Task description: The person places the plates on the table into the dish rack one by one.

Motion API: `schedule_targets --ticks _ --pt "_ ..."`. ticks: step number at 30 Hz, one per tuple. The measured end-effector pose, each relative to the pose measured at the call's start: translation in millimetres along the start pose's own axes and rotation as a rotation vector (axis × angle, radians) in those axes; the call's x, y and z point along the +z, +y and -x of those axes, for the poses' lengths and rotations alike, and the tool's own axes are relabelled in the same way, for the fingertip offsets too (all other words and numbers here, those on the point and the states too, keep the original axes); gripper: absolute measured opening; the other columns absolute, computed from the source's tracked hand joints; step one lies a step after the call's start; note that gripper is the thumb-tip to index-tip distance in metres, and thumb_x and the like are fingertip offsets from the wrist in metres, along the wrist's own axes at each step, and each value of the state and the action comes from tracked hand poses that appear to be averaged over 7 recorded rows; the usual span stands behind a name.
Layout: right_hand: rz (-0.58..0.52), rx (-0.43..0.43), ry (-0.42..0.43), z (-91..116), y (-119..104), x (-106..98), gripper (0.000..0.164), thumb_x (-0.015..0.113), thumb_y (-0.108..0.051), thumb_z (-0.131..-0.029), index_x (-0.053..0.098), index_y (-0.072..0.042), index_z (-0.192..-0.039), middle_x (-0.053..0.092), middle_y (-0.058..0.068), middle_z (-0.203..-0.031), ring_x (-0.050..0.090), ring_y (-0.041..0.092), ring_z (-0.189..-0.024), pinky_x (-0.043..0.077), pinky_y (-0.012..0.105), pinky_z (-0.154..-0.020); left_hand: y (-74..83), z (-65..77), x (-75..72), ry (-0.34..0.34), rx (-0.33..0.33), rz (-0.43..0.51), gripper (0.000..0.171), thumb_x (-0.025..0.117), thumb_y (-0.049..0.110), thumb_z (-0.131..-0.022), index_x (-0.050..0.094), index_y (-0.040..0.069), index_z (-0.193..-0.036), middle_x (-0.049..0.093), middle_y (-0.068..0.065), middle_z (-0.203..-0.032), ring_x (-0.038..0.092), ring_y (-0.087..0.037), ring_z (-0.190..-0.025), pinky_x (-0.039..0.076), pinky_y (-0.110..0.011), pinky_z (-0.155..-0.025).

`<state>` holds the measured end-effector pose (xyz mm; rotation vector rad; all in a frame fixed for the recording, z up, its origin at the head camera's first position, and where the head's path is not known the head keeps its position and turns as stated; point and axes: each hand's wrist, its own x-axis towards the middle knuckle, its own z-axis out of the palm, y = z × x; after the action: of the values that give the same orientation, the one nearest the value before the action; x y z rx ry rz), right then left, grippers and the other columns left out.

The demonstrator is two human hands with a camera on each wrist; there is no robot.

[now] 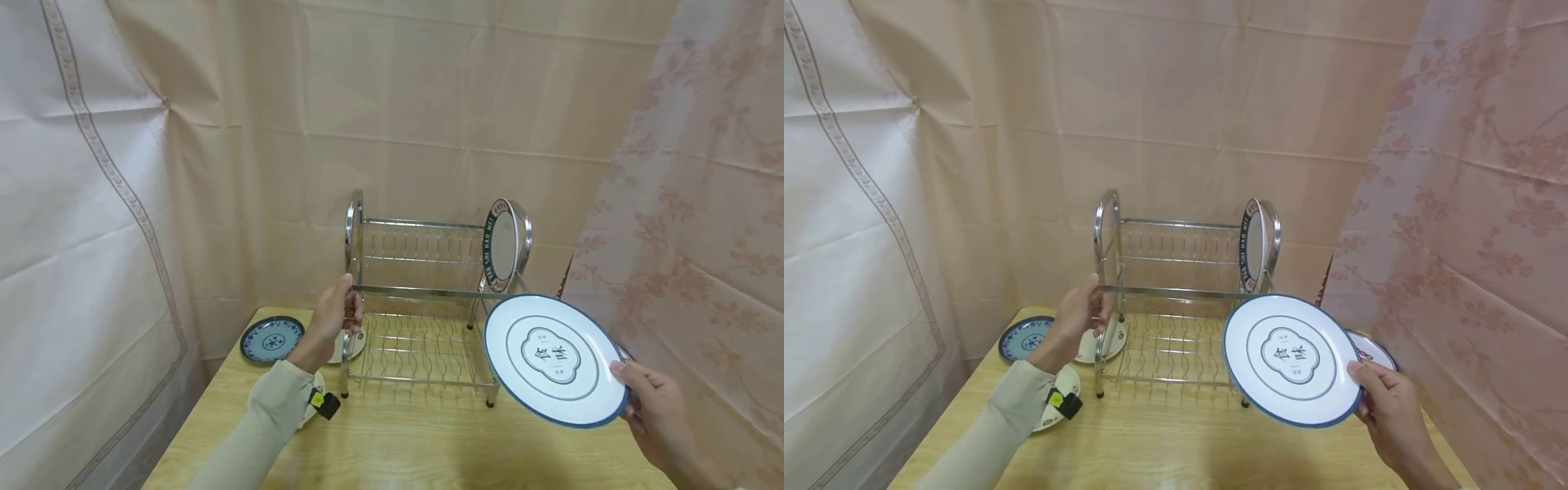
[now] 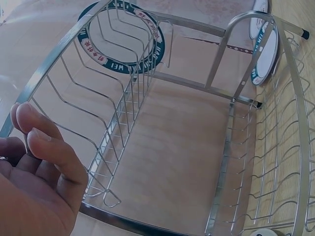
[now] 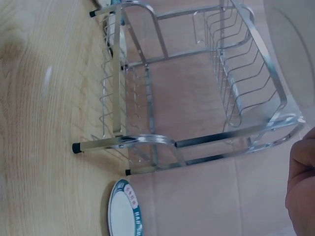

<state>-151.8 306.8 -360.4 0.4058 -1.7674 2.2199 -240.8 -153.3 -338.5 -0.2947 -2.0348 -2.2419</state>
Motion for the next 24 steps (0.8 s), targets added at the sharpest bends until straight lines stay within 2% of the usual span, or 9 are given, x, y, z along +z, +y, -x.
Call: schedule_targets --ticks 6,14,19,24 --pt "0.005 -0.012 0.038 1.4 0.8 4.9 0.044 0.041 0.005 -0.107 0.076 -0.004 -0.081 0.055 -0.002 -0.055 0.018 0.024 -0.051 -0.001 0.037 -0.042 0.2 -0.4 -2.5 0.009 -0.02 -0.002 0.063 0.037 0.058 -0.107 0.05 0.006 -0.075 0.053 -0.004 -0.066 0.048 -0.016 -0.051 0.044 -0.026 -0.05" --pt "-0.021 -0.037 0.05 -6.6 1.1 4.4 0.043 0.042 0.006 -0.106 0.078 -0.004 -0.086 0.055 -0.001 -0.056 0.022 0.021 -0.051 0.003 0.036 -0.044 3.0 -1.0 -4.0 -0.003 -0.012 -0.006 0.064 0.037 0.054 -0.108 0.052 0.005 -0.071 0.053 -0.006 -0.063 0.048 -0.017 -0.049 0.042 -0.026 -0.047" --pt "-0.024 -0.044 0.088 -10.4 -1.2 4.4 0.043 0.044 0.007 -0.106 0.076 -0.003 -0.08 0.052 -0.001 -0.054 0.017 0.024 -0.051 0.0 0.036 -0.043 2.4 -0.5 0.4 -0.02 -0.016 -0.017 0.06 0.038 0.05 -0.109 0.049 0.007 -0.069 0.052 -0.004 -0.062 0.047 -0.016 -0.048 0.043 -0.025 -0.047" --pt "-0.031 -0.039 0.12 -17.6 -3.3 9.2 0.038 0.047 0.008 -0.104 0.074 0.0 -0.079 0.05 0.0 -0.056 0.021 0.022 -0.052 0.008 0.036 -0.046 -0.7 -0.5 -0.5 -0.031 -0.011 -0.045 0.059 0.035 0.048 -0.11 0.048 0.008 -0.069 0.052 -0.004 -0.063 0.048 -0.016 -0.048 0.042 -0.024 -0.047"
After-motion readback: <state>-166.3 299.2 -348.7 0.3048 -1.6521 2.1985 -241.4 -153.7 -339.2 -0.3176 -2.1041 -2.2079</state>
